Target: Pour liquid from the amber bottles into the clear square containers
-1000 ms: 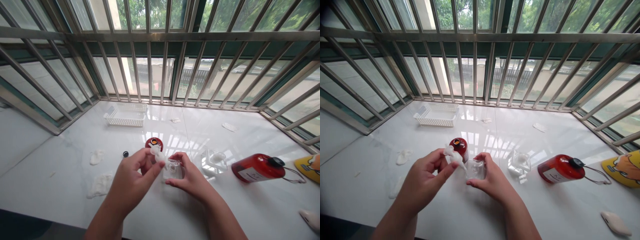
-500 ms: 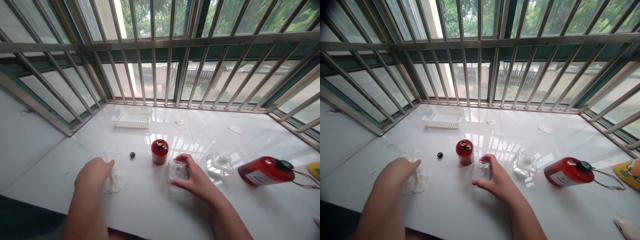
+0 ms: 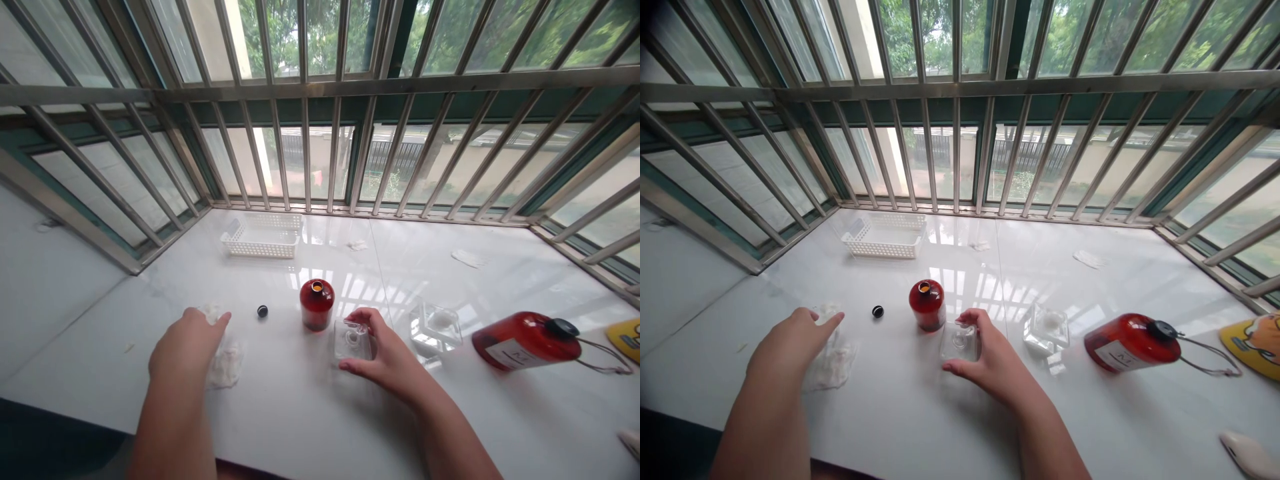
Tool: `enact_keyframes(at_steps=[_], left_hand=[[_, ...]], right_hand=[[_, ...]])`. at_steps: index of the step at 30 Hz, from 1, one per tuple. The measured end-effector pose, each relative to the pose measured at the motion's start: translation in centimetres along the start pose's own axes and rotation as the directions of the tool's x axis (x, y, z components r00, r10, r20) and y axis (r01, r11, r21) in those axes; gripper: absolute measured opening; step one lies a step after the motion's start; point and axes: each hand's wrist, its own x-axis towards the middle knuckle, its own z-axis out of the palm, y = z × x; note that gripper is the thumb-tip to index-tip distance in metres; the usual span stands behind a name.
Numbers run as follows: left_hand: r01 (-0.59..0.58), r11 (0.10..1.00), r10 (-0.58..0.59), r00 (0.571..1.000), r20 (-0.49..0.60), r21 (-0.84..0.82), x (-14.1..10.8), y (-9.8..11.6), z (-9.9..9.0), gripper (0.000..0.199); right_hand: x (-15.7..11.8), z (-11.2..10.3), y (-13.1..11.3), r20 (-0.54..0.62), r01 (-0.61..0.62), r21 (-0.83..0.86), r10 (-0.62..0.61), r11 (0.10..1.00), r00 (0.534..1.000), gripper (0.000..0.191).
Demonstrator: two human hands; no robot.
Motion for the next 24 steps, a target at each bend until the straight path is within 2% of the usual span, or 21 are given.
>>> enact_keyframes(at_steps=[2, 3, 5, 7, 9, 11, 12, 14, 17, 21, 24], left_hand=[[-0.038, 0.996, 0.035, 0.999, -0.032, -0.079, -1.4, 1.6, -1.0, 0.064], [-0.097, 0.984, 0.091, 0.995, -0.043, -0.148, -2.3, 2.6, -1.3, 0.062], [-0.291, 0.902, 0.267, 0.957, -0.117, -0.319, -4.2, 4.6, -1.5, 0.055], [-0.462, 0.730, 0.441, 0.881, -0.169, -0.504, -6.0, 6.7, -0.8, 0.057], [-0.571, 0.553, 0.577, 0.788, -0.216, -0.607, -7.5, 8.4, 0.4, 0.059], [-0.616, 0.463, 0.658, 0.721, -0.218, -0.638, -8.5, 9.8, 1.7, 0.067], [-0.617, 0.448, 0.675, 0.708, -0.209, -0.646, -8.9, 10.4, 2.3, 0.071], [-0.601, 0.444, 0.684, 0.706, -0.182, -0.665, -9.3, 11.1, 3.2, 0.077], [-0.569, 0.444, 0.669, 0.724, -0.166, -0.692, -9.4, 11.5, 3.6, 0.073], [-0.522, 0.460, 0.642, 0.754, -0.137, -0.719, -9.2, 11.3, 3.2, 0.069], [-0.507, 0.467, 0.641, 0.758, -0.118, -0.724, -9.2, 11.2, 2.9, 0.068]], right_hand=[[0.0, 0.0, -0.1, 0.002, 0.001, -0.003, -0.001, 1.000, 1.000, 0.075], [0.0, 0.0, -0.1, 0.003, 0.002, -0.006, -0.002, 1.000, 1.000, 0.075], [0.1, 0.0, -0.1, -0.004, 0.008, -0.020, -0.009, 1.000, 1.000, 0.075], [0.2, 0.1, 0.0, -0.033, 0.025, -0.046, -0.026, 0.999, 0.999, 0.075], [0.3, 0.2, 0.2, -0.102, 0.042, -0.093, -0.051, 0.995, 0.993, 0.073], [0.4, 0.4, 0.4, -0.188, 0.055, -0.143, -0.081, 0.988, 0.979, 0.071], [0.4, 0.5, 0.5, -0.225, 0.058, -0.162, -0.094, 0.985, 0.970, 0.071], [0.5, 0.6, 0.8, -0.272, 0.054, -0.180, -0.102, 0.982, 0.957, 0.078], [0.6, 0.9, 1.3, -0.297, 0.023, -0.191, -0.080, 0.981, 0.952, 0.090], [0.8, 0.9, 1.5, -0.313, 0.011, -0.209, -0.078, 0.978, 0.946, 0.080], [0.9, 0.6, 1.4, -0.386, 0.009, -0.223, -0.097, 0.975, 0.918, 0.077]])
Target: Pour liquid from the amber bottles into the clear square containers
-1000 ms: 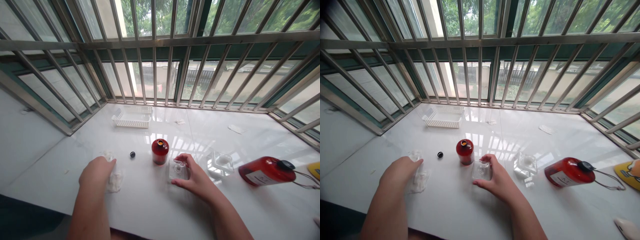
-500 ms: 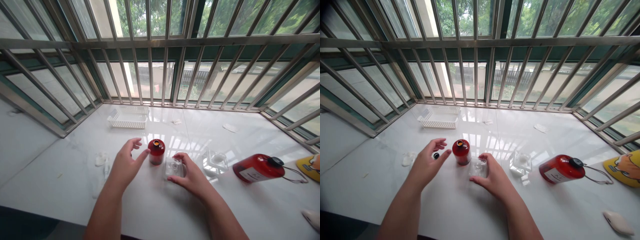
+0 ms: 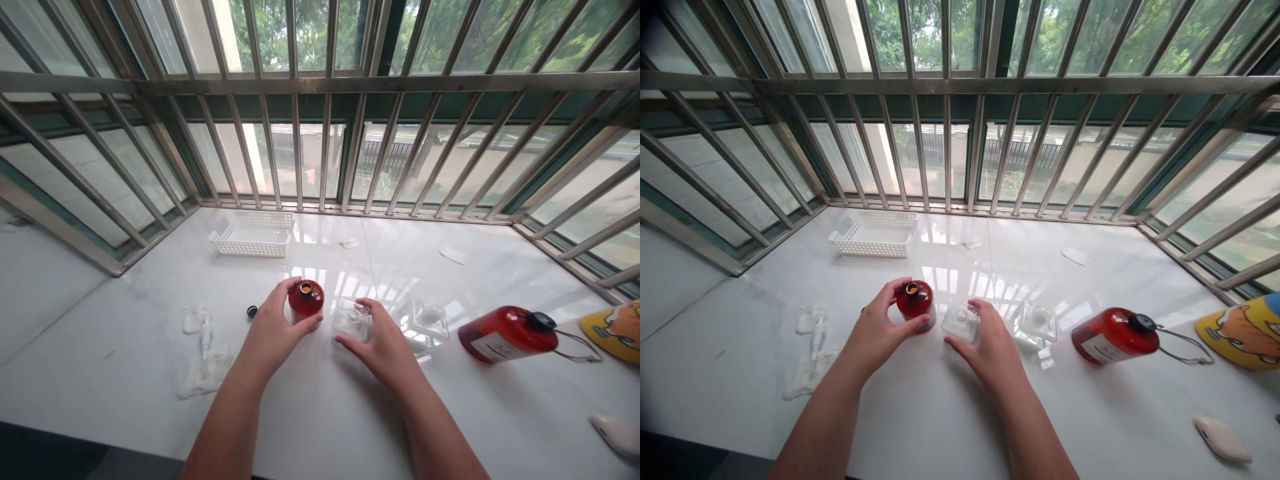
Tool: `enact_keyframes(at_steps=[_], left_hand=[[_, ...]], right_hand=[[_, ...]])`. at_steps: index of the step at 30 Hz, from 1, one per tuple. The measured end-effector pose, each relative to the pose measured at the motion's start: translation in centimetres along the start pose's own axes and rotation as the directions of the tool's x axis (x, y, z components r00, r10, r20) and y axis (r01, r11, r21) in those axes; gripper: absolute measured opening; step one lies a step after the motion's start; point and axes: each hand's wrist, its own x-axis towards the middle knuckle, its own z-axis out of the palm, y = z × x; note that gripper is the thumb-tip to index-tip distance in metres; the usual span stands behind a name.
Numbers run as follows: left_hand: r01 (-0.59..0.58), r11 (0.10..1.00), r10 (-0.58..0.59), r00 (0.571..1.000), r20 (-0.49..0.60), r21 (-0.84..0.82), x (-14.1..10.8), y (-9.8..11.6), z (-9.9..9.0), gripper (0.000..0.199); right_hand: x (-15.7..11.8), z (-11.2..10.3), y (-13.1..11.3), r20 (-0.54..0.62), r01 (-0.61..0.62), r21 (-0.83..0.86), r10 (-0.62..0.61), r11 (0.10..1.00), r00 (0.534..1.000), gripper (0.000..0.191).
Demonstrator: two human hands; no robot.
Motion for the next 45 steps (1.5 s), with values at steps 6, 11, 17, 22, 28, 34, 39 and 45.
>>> enact_keyframes(at_steps=[6, 11, 17, 22, 28, 34, 39, 45], left_hand=[[-0.004, 1.000, 0.004, 1.000, -0.001, -0.014, 0.0, 0.1, 0.1, 0.068], [0.005, 0.999, -0.006, 1.000, -0.022, -0.037, 0.0, 0.1, 0.0, 0.067], [-0.031, 0.999, 0.029, 0.998, -0.048, -0.038, -0.3, 0.5, -0.5, 0.065], [0.003, 0.989, -0.013, 0.998, -0.063, -0.147, -0.9, 2.1, -2.3, 0.072], [-0.082, 0.950, 0.144, 0.971, 0.190, -0.302, -2.5, 2.9, -5.8, 0.077], [-0.173, 0.805, 0.437, 0.820, 0.370, -0.567, -3.8, 2.6, -5.5, 0.095], [-0.164, 0.749, 0.533, 0.724, 0.438, -0.642, -3.4, 2.1, -3.8, 0.104], [-0.078, 0.783, 0.457, 0.745, 0.485, -0.617, -2.5, 3.1, -4.3, 0.098]], right_hand=[[0.1, -0.2, -0.2, -0.017, 0.002, -0.007, -0.003, 1.000, 1.000, 0.077], [-0.1, 0.2, -0.1, 0.045, 0.019, -0.014, -0.018, 1.000, 0.999, 0.079], [-0.1, 0.8, 0.3, 0.120, 0.064, -0.023, -0.060, 0.998, 0.991, 0.078], [-0.2, 0.2, 0.0, 0.189, 0.107, -0.031, -0.100, 0.994, 0.977, 0.092], [-1.4, -1.3, -2.1, -0.089, 0.442, 0.178, -0.433, 0.879, 0.897, 0.064], [-3.1, -2.3, -7.0, 0.237, 0.214, 0.692, -0.497, 0.689, 0.834, 0.067], [-4.6, 0.1, -8.6, 0.470, -0.269, 0.858, -0.458, 0.438, 0.754, 0.080], [-4.7, 0.6, -8.5, 0.446, -0.300, 0.878, -0.410, 0.374, 0.795, 0.093]])
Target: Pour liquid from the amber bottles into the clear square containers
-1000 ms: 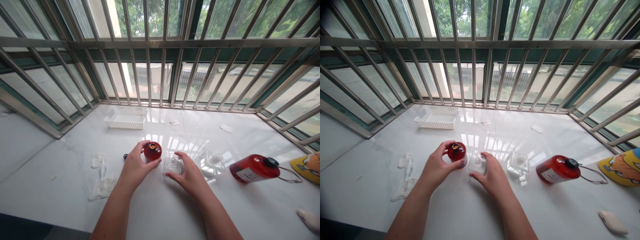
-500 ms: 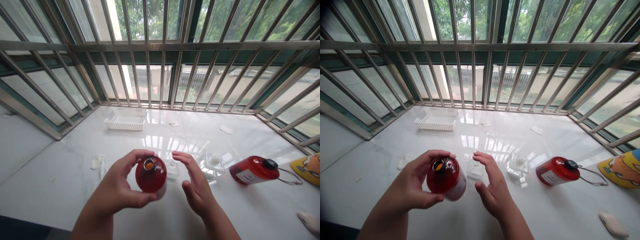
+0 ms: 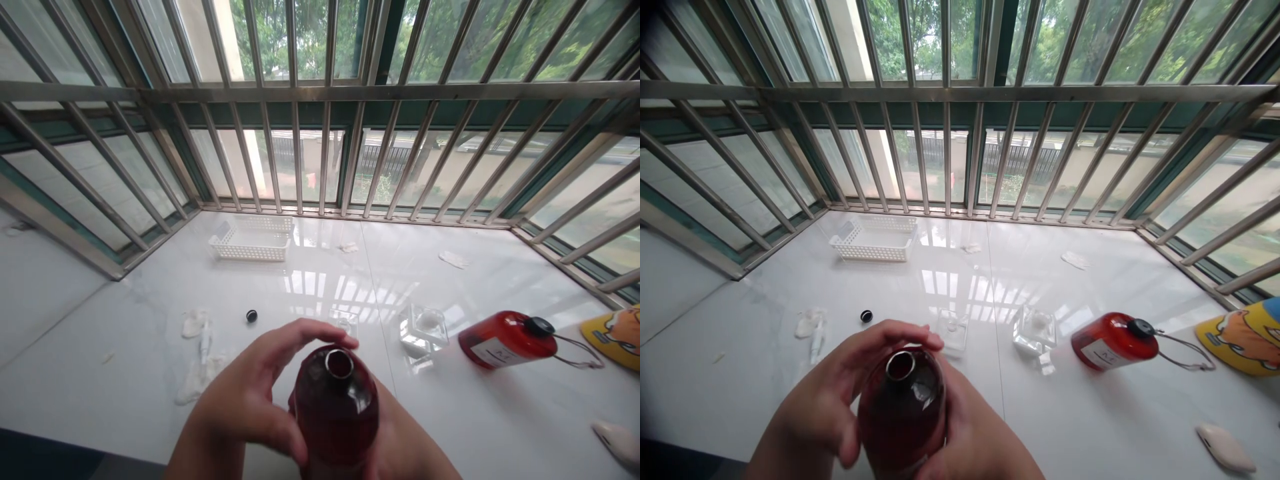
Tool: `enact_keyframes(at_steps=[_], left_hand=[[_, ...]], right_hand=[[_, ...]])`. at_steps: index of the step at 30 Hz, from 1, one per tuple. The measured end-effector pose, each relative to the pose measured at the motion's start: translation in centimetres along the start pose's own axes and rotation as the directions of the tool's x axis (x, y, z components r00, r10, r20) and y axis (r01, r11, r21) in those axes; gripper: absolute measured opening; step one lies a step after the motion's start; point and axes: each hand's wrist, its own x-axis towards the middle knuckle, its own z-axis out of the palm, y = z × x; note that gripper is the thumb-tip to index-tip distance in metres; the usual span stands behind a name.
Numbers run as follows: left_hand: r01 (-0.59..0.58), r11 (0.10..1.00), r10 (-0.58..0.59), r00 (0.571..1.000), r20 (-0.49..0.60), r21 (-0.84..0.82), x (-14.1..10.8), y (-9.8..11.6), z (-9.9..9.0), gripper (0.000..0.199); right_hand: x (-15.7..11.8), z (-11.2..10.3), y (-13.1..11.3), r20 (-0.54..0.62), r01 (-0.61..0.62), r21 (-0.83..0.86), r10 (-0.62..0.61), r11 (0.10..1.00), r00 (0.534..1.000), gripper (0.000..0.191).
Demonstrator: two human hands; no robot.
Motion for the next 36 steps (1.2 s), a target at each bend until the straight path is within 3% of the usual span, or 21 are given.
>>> enact_keyframes(at_steps=[3, 5, 6, 8, 10, 11, 13, 15, 18, 20, 24, 28, 36], left_hand=[[0.065, 0.992, -0.052, 0.992, -0.118, 0.112, 0.7, -0.6, -0.1, 0.090], [0.181, 0.936, -0.131, 0.975, -0.177, 0.302, 1.2, -1.7, 0.1, 0.083], [0.260, 0.882, -0.190, 0.959, -0.209, 0.392, 1.5, -2.4, 0.3, 0.082], [0.397, 0.767, -0.297, 0.916, -0.270, 0.505, 2.1, -3.8, 0.7, 0.091], [0.465, 0.697, -0.351, 0.885, -0.306, 0.546, 2.7, -5.0, 1.3, 0.100], [0.478, 0.678, -0.359, 0.878, -0.317, 0.558, 3.0, -5.5, 1.6, 0.104], [0.484, 0.657, -0.353, 0.875, -0.332, 0.578, 3.5, -6.4, 2.1, 0.106], [0.478, 0.645, -0.329, 0.878, -0.348, 0.597, 3.9, -6.9, 2.6, 0.100], [0.482, 0.658, -0.305, 0.873, -0.381, 0.578, 4.2, -7.0, 3.1, 0.085], [0.512, 0.684, -0.319, 0.850, -0.419, 0.520, 4.2, -6.4, 3.0, 0.077], [0.528, 0.733, -0.298, 0.816, -0.496, 0.429, 3.3, -4.0, 2.0, 0.069], [0.459, 0.797, -0.203, 0.815, -0.542, 0.392, 2.1, -1.8, 0.9, 0.075], [0.387, 0.793, -0.113, 0.852, -0.512, 0.470, 1.4, -0.3, 1.3, 0.080]], right_hand=[[-0.5, -0.9, -1.4, -0.128, 0.142, -0.121, -0.157, 0.982, 0.979, 0.102], [-1.3, -1.8, -2.4, -0.261, 0.206, -0.257, -0.273, 0.944, 0.926, 0.100], [-1.7, -2.2, -2.9, -0.352, 0.208, -0.345, -0.331, 0.915, 0.876, 0.099], [-2.4, -2.9, -3.9, -0.517, 0.136, -0.548, -0.462, 0.825, 0.721, 0.095], [-2.9, -3.5, -4.9, -0.568, 0.010, -0.724, -0.605, 0.689, 0.558, 0.094], [-3.1, -3.7, -5.3, -0.558, -0.047, -0.780, -0.661, 0.623, 0.501, 0.094], [-3.1, -4.0, -5.9, -0.536, -0.123, -0.831, -0.722, 0.543, 0.438, 0.094], [-3.0, -4.4, -6.2, -0.545, -0.155, -0.832, -0.730, 0.533, 0.412, 0.093], [-2.8, -4.8, -6.0, -0.565, -0.179, -0.821, -0.721, 0.543, 0.402, 0.093], [-2.7, -5.1, -5.6, -0.544, -0.207, -0.837, -0.723, 0.507, 0.427, 0.093], [-2.4, -5.8, -4.9, -0.446, -0.274, -0.894, -0.741, 0.353, 0.502, 0.085], [-2.2, -6.5, -4.5, -0.292, -0.225, -0.955, -0.763, 0.196, 0.577, 0.075], [-1.9, -7.5, -4.6, -0.020, -0.111, -0.992, -0.766, -0.067, 0.642, 0.071]])
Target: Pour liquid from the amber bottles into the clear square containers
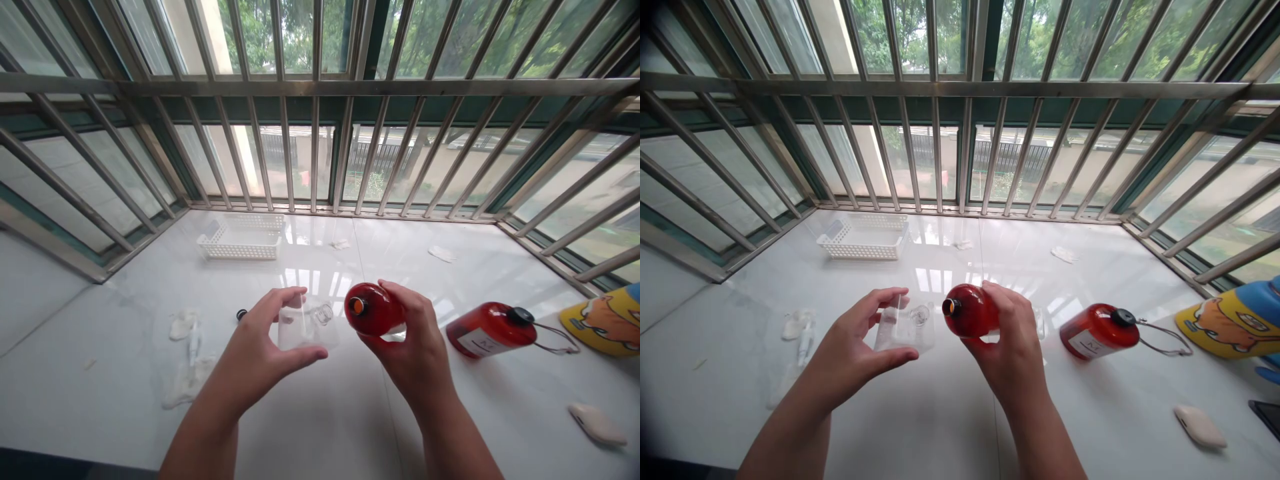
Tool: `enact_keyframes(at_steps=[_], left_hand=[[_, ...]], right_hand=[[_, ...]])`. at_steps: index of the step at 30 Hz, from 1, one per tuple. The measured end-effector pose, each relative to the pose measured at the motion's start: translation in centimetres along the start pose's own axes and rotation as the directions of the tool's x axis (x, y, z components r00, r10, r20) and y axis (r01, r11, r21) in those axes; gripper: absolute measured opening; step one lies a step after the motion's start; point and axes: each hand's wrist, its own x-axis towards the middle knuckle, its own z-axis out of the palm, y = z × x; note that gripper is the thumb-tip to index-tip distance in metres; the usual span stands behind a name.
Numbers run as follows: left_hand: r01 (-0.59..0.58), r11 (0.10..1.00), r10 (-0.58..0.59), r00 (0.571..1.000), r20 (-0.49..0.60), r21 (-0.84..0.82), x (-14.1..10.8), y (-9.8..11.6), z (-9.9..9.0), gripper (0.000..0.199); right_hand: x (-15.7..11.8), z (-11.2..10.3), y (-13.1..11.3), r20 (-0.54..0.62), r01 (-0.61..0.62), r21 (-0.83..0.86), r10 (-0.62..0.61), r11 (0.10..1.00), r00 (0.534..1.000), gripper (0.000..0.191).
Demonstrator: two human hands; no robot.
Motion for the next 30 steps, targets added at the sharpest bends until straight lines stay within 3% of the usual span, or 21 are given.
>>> enact_keyframes(at_steps=[6, 12, 23, 30], left_hand=[[0.010, 0.999, -0.008, 0.999, 0.051, -0.035, 0.1, 0.1, 0.7, 0.083], [0.078, 0.995, -0.073, 0.994, 0.080, -0.056, 0.4, -0.3, 0.8, 0.086], [0.041, 0.998, -0.034, 0.991, 0.129, -0.052, 0.6, -0.3, 1.4, 0.082], [0.083, 0.991, -0.062, 0.981, 0.183, -0.107, 0.7, -0.5, 1.6, 0.083]], right_hand=[[0.1, 0.3, 0.4, -0.011, 0.099, -0.078, -0.100, 0.992, 0.995, 0.071], [-0.2, 0.3, 0.8, -0.004, 0.124, -0.183, -0.127, 0.975, 0.992, 0.066], [-0.4, 0.3, 0.8, 0.026, 0.126, -0.217, -0.123, 0.968, 0.992, 0.065], [-0.5, -0.1, 1.5, 0.068, 0.176, -0.263, -0.164, 0.948, 0.984, 0.066]])
